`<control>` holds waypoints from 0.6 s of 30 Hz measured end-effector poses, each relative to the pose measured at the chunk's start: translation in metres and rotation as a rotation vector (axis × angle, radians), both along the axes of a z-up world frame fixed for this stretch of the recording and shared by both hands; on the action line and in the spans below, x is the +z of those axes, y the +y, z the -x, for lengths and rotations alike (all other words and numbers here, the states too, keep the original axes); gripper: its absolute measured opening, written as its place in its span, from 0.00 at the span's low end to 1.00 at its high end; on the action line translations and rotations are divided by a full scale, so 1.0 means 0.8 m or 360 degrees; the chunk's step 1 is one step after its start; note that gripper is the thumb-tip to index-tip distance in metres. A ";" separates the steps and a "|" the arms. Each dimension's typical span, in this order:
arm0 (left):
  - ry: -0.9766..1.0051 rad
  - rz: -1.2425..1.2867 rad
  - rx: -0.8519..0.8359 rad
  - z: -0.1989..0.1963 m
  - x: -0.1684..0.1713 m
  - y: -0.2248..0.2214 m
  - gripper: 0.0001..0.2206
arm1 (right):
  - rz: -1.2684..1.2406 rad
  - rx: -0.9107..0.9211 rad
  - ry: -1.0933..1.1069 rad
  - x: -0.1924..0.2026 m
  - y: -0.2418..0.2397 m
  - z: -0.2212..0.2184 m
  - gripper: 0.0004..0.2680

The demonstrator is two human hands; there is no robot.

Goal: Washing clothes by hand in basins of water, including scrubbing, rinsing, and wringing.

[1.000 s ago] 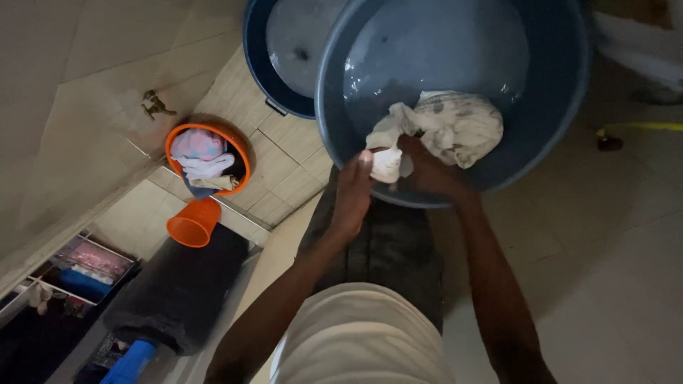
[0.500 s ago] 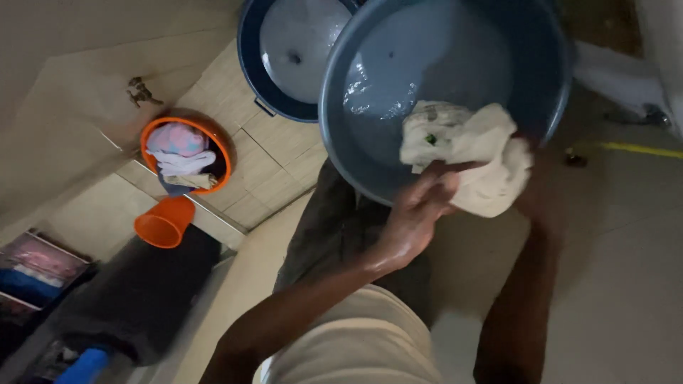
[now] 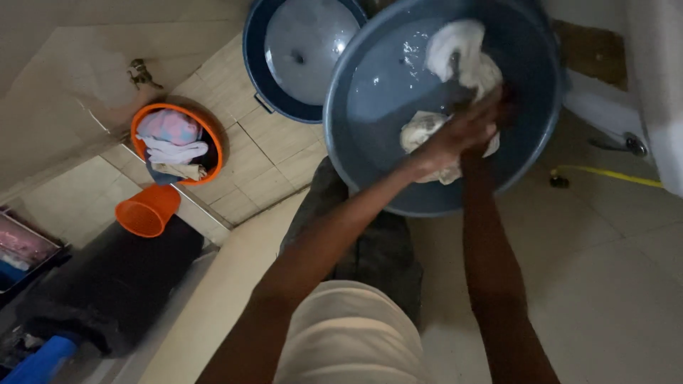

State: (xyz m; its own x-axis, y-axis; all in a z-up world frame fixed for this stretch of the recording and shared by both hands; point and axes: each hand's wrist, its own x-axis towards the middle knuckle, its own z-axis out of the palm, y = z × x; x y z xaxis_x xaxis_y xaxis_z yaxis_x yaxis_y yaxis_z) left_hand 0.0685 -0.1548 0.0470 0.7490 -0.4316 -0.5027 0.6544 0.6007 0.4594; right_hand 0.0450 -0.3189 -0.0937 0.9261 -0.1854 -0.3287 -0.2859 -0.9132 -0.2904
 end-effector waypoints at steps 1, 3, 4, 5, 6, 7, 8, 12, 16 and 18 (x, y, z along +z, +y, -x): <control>-0.0108 0.0068 -0.0137 0.009 0.019 0.014 0.45 | 0.0102 -0.0060 -0.0044 -0.014 0.009 0.017 0.12; -0.0226 0.0143 -0.0296 0.043 0.026 0.030 0.35 | 0.0211 -0.0142 -0.0096 -0.049 0.007 0.024 0.12; -0.0252 0.0157 -0.0338 0.068 0.013 0.033 0.31 | 0.0323 -0.0213 -0.0151 -0.071 -0.003 0.015 0.13; -0.0274 0.0168 -0.0371 0.094 0.000 0.036 0.28 | 0.0434 -0.0274 -0.0201 -0.092 -0.014 0.007 0.14; -0.0279 0.0173 -0.0383 0.120 -0.023 0.048 0.28 | 0.0438 -0.0287 -0.0205 -0.111 -0.007 0.002 0.14; -0.0247 0.0102 -0.0425 0.144 -0.048 0.057 0.28 | 0.0536 -0.0325 -0.0262 -0.132 -0.001 -0.012 0.15; -0.0214 0.0031 -0.0467 0.167 -0.074 0.066 0.29 | 0.0633 -0.0364 -0.0320 -0.153 0.007 -0.025 0.16; -0.0201 -0.0250 -0.0437 0.209 -0.090 0.112 0.25 | 0.0068 0.0327 0.0073 -0.045 0.020 -0.042 0.28; -0.0615 -0.0871 -0.0341 0.137 0.014 0.132 0.38 | -0.0442 0.0468 0.0204 0.115 0.009 -0.047 0.22; -0.0845 -0.1048 -0.0393 0.093 0.072 0.120 0.49 | -0.0449 0.0112 0.0510 0.243 0.030 -0.023 0.22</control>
